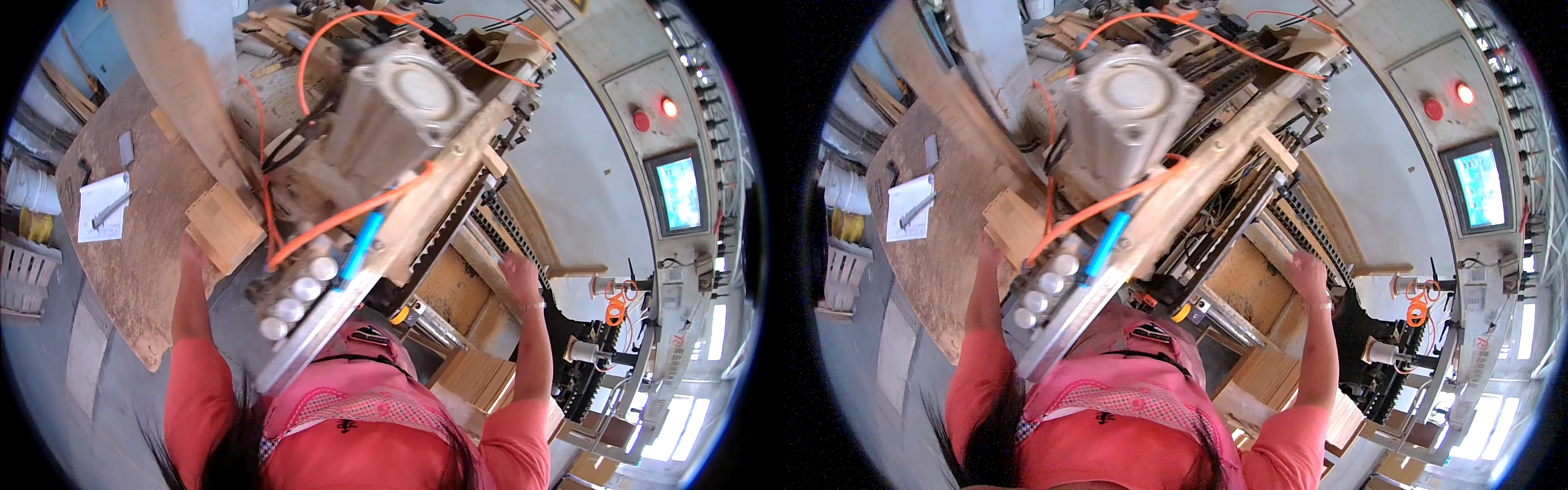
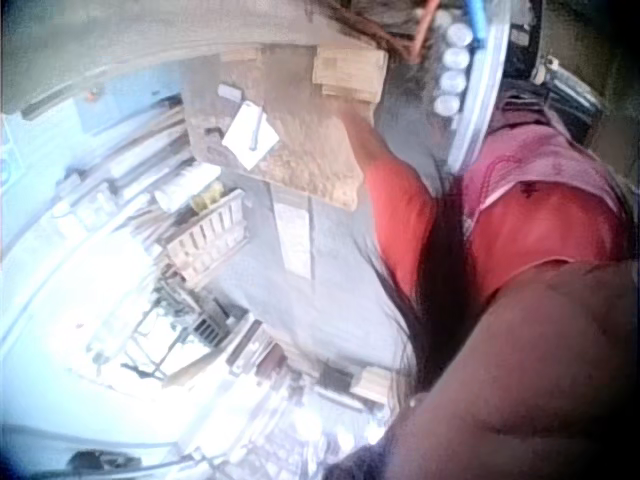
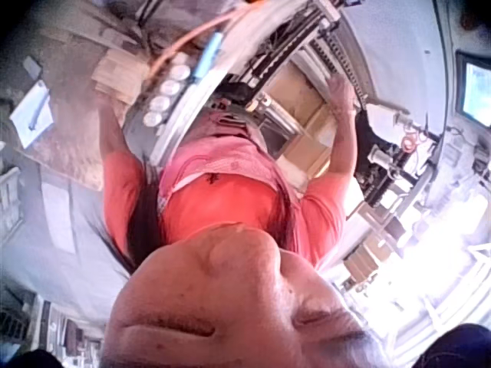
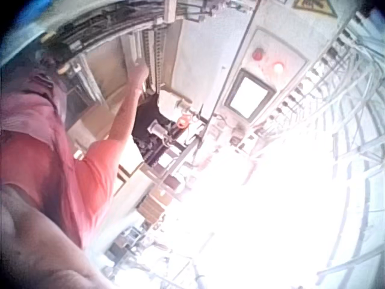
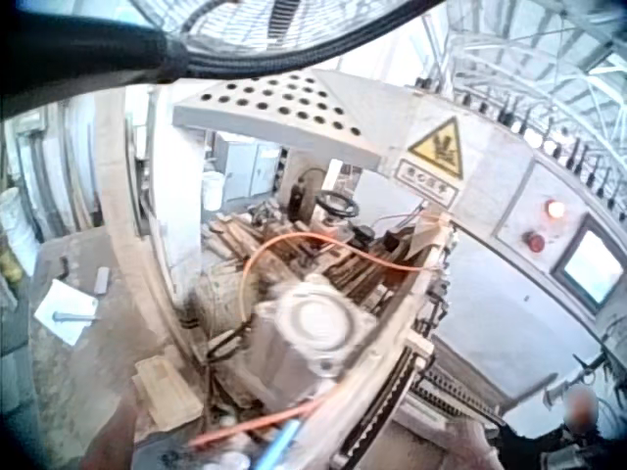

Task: The person repeatedly feeds small wooden blocks into a woodworking machine and collects the processed pieces. They handle the blocks one at a time, placing them into the machine's feed mechanism and then stacking the finished pieces on a nearby surface.

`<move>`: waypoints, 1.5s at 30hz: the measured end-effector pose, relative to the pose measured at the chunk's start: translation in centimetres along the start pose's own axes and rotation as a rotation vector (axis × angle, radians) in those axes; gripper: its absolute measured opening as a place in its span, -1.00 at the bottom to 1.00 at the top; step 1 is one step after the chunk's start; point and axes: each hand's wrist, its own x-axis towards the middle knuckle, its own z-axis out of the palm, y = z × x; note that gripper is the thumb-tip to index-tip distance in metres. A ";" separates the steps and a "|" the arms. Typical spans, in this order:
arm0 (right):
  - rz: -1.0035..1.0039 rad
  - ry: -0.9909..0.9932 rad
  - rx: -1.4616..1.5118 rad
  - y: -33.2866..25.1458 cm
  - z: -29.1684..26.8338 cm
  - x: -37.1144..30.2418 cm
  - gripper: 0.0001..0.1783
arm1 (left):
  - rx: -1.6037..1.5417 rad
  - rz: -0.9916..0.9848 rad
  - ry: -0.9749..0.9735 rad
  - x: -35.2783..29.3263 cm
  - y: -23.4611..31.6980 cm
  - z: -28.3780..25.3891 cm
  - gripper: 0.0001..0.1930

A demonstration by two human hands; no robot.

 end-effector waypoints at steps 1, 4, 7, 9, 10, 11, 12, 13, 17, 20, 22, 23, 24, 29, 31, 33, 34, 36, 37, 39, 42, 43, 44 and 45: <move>-0.045 0.016 -0.014 0.3 0.1 2.5 -0.79 | 0.017 0.031 -0.002 -0.8 -0.3 0.1 -0.53; -0.036 0.065 -0.018 0.7 0.5 10.6 -0.72 | 0.178 0.125 0.087 -5.5 -1.8 0.8 -0.55; -0.085 0.166 0.042 1.5 1.6 18.2 -0.56 | 0.450 0.251 0.212 -12.9 -5.1 1.5 -0.57; -0.178 0.210 0.016 1.9 2.5 22.7 -0.53 | 0.647 0.299 0.251 -18.6 -8.4 2.4 -0.58; -0.175 0.170 0.003 1.2 2.4 24.1 -0.51 | 0.740 0.306 0.245 -21.4 -10.3 3.6 -0.58; -0.183 0.132 -0.015 1.8 2.8 25.3 -0.51 | 0.831 0.301 0.201 -23.6 -12.4 5.0 -0.58; -0.199 0.094 -0.028 2.1 3.3 26.7 -0.51 | 0.910 0.296 0.148 -25.9 -14.4 6.4 -0.59; -0.174 0.020 -0.042 2.0 3.7 27.8 -0.51 | 0.982 0.281 0.086 -27.8 -16.5 8.3 -0.59; -0.130 -0.161 -0.080 3.0 5.6 29.5 -0.52 | 1.232 0.178 -0.198 -35.3 -20.5 22.7 -0.64; -0.144 -0.134 -0.086 2.5 6.1 29.3 -0.56 | 1.372 0.365 -0.475 -34.6 -23.7 26.7 -0.59; -0.171 -0.054 -0.097 2.7 6.1 28.9 -0.59 | 1.435 0.496 -0.618 -33.3 -26.0 27.4 -0.56; -0.148 -0.061 -0.090 2.4 6.0 28.7 -0.58 | 1.450 0.516 -0.658 -33.0 -26.6 28.0 -0.55; -0.171 -0.083 -0.087 2.4 5.9 28.6 -0.58 | 1.465 0.532 -0.702 -32.9 -27.2 28.7 -0.54; -0.219 -0.080 -0.083 2.8 6.5 28.4 -0.60 | 1.531 0.420 -0.662 -33.2 -27.6 29.7 -0.51; -0.197 -0.123 -0.103 1.8 5.2 28.2 -0.58 | 1.534 0.460 -0.650 -33.3 -27.6 30.0 -0.54; -0.170 -0.138 -0.091 2.0 5.5 28.5 -0.57 | 1.547 0.418 -0.662 -33.3 -27.4 30.1 -0.50; -0.155 -0.145 -0.087 2.1 5.6 28.6 -0.57 | 1.553 0.396 -0.669 -33.3 -27.3 30.1 -0.49; -0.178 -0.107 -0.068 2.3 5.9 28.6 -0.57 | 1.560 0.393 -0.657 -33.4 -27.3 30.2 -0.50; -0.191 -0.089 -0.059 2.4 6.0 28.6 -0.57 | 1.562 0.392 -0.650 -33.4 -27.3 30.3 -0.50; -0.206 -0.072 -0.050 2.4 6.2 28.6 -0.57 | 1.550 0.398 -0.633 -33.4 -27.6 30.1 -0.51; -0.174 -0.067 -0.035 1.8 6.1 28.8 -0.57 | 1.544 0.461 -0.621 -33.3 -28.0 30.0 -0.54; -0.154 -0.069 -0.030 1.5 6.0 28.7 -0.58 | 1.544 0.491 -0.618 -33.3 -28.1 30.1 -0.54; -0.152 -0.068 -0.031 1.5 6.1 28.7 -0.58 | 1.552 0.497 -0.616 -33.4 -28.0 30.1 -0.54; -0.150 -0.064 -0.034 1.4 6.1 28.7 -0.58 | 1.557 0.506 -0.613 -33.4 -28.0 30.3 -0.54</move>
